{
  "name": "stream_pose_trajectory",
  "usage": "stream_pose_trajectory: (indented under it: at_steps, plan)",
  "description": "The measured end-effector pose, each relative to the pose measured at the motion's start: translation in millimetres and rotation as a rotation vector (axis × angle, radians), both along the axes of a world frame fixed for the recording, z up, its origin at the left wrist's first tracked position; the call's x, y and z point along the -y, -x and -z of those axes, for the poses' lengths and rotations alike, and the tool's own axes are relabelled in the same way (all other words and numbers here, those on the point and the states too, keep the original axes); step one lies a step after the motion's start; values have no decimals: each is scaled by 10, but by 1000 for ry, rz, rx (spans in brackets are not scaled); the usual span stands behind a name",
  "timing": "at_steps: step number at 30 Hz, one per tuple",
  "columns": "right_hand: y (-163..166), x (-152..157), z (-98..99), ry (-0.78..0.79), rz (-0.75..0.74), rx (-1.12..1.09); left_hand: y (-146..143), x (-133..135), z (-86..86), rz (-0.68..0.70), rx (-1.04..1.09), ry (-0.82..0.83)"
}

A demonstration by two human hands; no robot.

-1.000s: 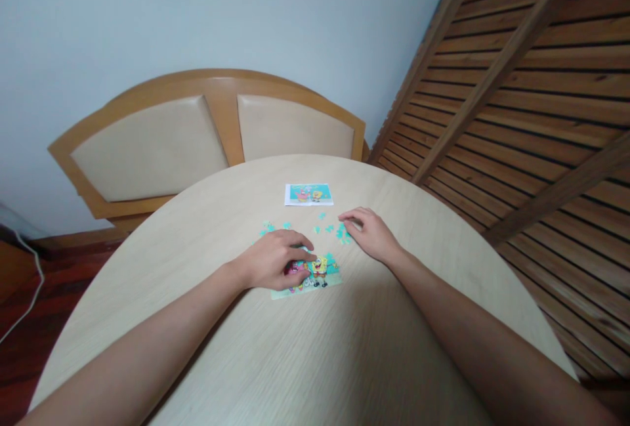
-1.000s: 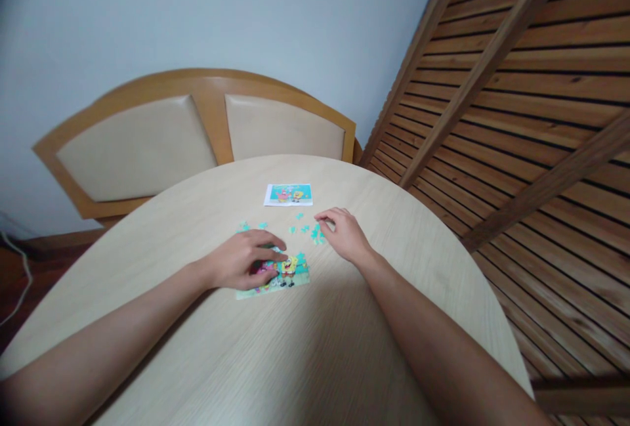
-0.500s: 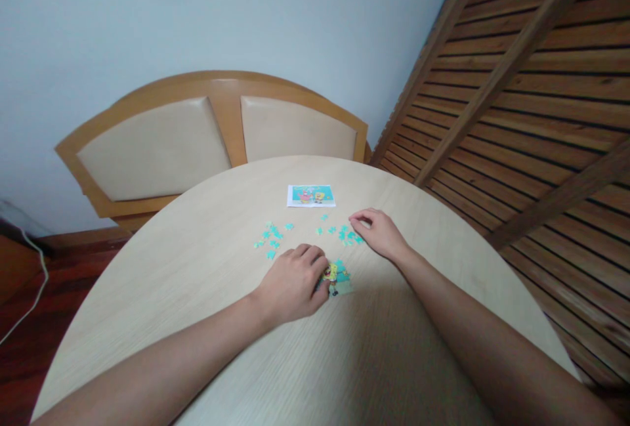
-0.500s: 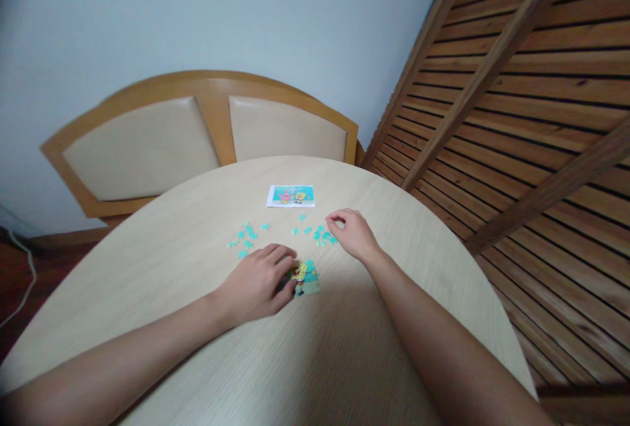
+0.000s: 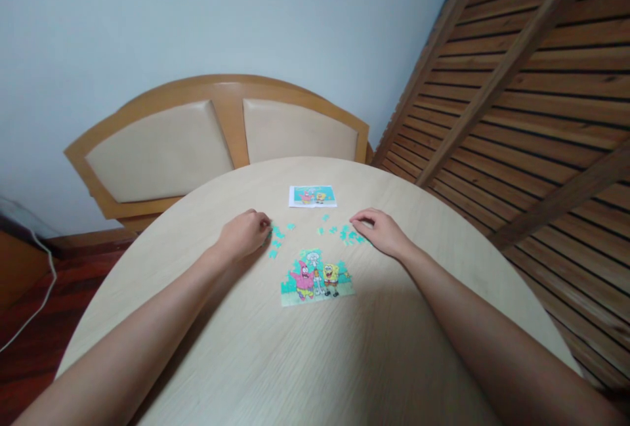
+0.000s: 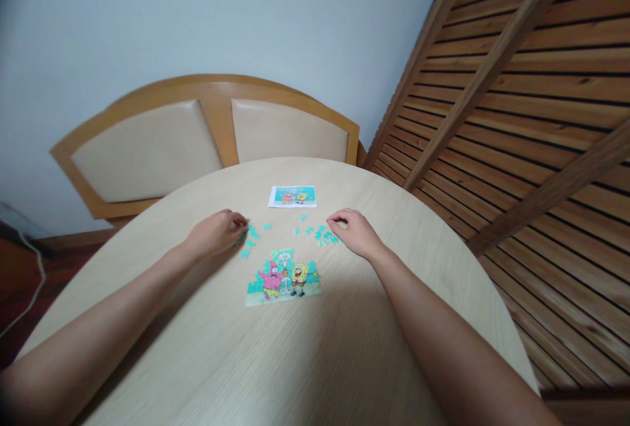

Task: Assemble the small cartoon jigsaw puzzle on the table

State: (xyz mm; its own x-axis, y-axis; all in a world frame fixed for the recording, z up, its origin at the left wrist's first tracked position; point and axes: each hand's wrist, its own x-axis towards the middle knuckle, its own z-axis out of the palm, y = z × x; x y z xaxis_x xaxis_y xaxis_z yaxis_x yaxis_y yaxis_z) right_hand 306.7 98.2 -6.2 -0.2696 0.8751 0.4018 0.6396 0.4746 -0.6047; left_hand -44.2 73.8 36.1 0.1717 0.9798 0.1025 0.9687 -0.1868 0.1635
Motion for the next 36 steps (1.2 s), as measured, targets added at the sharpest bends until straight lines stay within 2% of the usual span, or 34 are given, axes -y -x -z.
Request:
stream_pose_trajectory:
  at_steps: [9, 15, 18, 22, 27, 33, 36]
  plan:
    - [10, 1, 15, -27, -13, 16, 54, -73, 95, 108, 86, 10]
    - [31, 30, -1, -67, -39, 49, 93, -129, 105, 98, 130, 37]
    - [78, 101, -76, -145, -126, 59, 101, -136, 102, 84, 157, 59]
    - [246, 267, -208, -235, -367, 96, 102, -145, 113, 68, 208, 76]
    - [525, 497, -288, -220, -623, 266, 95, -158, 135, 53, 249, 71]
    - [632, 569, -261, -215, -653, 328, 42, -112, 57, -21, 304, -29]
    - [630, 534, -216, -213, -606, 324, -100, -52, 18, 17, 447, -108]
